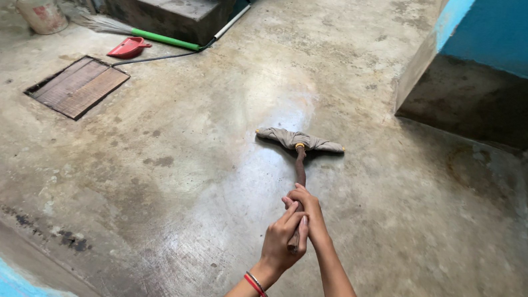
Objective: The person cleans the concrete floor using a damp cloth attached to a long wooden stick.
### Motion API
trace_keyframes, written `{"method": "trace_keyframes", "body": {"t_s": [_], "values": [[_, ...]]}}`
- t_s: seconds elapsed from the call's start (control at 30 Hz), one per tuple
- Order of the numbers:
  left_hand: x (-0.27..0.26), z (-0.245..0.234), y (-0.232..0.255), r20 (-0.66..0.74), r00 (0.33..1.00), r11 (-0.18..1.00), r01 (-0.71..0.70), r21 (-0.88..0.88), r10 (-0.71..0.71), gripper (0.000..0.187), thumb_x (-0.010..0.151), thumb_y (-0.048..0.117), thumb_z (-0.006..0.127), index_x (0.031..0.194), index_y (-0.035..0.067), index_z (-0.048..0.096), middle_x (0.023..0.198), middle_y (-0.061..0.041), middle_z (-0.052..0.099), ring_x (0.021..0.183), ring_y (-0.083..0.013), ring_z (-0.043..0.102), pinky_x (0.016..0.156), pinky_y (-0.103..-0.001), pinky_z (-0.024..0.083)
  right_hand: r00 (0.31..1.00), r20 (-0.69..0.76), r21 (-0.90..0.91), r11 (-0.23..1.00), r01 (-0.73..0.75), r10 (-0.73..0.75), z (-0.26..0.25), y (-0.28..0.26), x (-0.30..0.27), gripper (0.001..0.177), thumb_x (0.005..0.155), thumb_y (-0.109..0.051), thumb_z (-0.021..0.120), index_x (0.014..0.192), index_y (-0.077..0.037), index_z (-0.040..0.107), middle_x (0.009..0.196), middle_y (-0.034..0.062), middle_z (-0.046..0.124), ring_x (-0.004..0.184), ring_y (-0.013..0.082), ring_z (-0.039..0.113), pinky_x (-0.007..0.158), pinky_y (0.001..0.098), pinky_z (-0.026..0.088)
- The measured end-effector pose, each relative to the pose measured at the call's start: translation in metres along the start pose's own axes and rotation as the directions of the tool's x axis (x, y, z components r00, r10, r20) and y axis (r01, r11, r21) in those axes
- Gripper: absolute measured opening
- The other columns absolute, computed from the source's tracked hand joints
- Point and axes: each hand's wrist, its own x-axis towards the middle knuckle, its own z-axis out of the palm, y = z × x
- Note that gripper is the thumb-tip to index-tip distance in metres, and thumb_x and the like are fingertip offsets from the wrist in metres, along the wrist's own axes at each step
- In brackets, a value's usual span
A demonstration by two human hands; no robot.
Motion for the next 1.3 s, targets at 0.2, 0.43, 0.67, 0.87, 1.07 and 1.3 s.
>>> {"method": "trace_keyframes", "body": {"t_s": [0.2,0.43,0.67,0.87,1.07,1.3], "values": [[-0.046,-0.017,0.042,0.032,0.989,0.988,-0.145,-0.052,0.147,0.026,0.093,0.006,0.061,0.117,-0.001,0.065,0.119,-0.035,0.067,0.105,-0.0467,0.072,0.084,-0.044,0.062,0.999,-0.03,-0.048,0.998,-0.042,0.041,-0.009,-0.041,-0.065,0.032,0.09,-0.013,0.072,0.067,0.002,0.056,0.065,0.0096,0.058,0.061,0.0198,0.057,0.12,0.0389,0.04],[-0.097,-0.043,0.093,0.205,0.972,0.98,-0.072,-0.187,0.111,0.036,0.095,0.009,0.067,0.127,-0.006,0.057,0.117,-0.039,0.066,0.081,-0.0382,0.077,0.07,-0.038,0.063,0.852,-0.014,-0.134,0.844,-0.52,0.523,-0.016,-0.098,-0.141,0.021,0.087,-0.022,0.075,0.073,-0.007,0.07,0.085,-0.0076,0.066,0.105,0.0048,0.054,0.112,0.0411,0.046],[-0.1,-0.021,0.102,0.127,0.978,0.97,-0.137,-0.203,0.165,0.032,0.096,0.005,0.067,0.126,-0.002,0.061,0.121,-0.032,0.07,0.096,-0.0413,0.078,0.084,-0.04,0.065,0.917,-0.052,-0.069,0.915,-0.399,0.396,-0.037,-0.096,-0.146,0.028,0.087,-0.023,0.072,0.068,-0.002,0.069,0.075,0.0031,0.077,0.12,0.0204,0.067,0.113,0.0419,0.044],[-0.064,0.014,0.089,0.233,0.966,0.993,-0.098,-0.067,0.111,0.038,0.096,0.01,0.063,0.132,-0.001,0.062,0.135,-0.034,0.062,0.114,-0.0495,0.066,0.081,-0.044,0.062,0.971,-0.122,-0.141,0.965,-0.222,0.206,-0.055,-0.039,-0.117,0.029,0.089,-0.019,0.072,0.067,0.0,0.071,0.075,0.0055,0.076,0.116,0.0248,0.064,0.115,0.0455,0.035],[-0.027,0.062,0.049,0.181,0.979,0.995,0.094,-0.02,-0.089,0.059,0.099,0.026,0.063,0.143,-0.01,0.047,0.138,-0.033,0.056,0.124,-0.0484,0.059,0.104,-0.051,0.049,0.975,-0.16,-0.063,0.984,-0.167,0.155,-0.07,0.024,-0.063,0.027,0.093,-0.013,0.067,0.073,0.004,0.063,0.075,0.0085,0.069,0.09,0.0235,0.073,0.127,0.0413,0.037],[0.02,0.132,-0.044,0.201,0.975,0.955,-0.144,0.26,0.092,0.053,0.1,0.031,0.059,0.138,-0.006,0.055,0.147,-0.029,0.054,0.146,-0.0435,0.036,0.111,-0.078,-0.01,0.984,-0.157,-0.089,0.992,-0.094,0.079,-0.086,0.12,0.006,0.008,0.086,-0.006,0.067,0.085,0.002,0.069,0.094,0.0078,0.074,0.126,0.0294,0.061,0.119,0.043,0.035]]}}
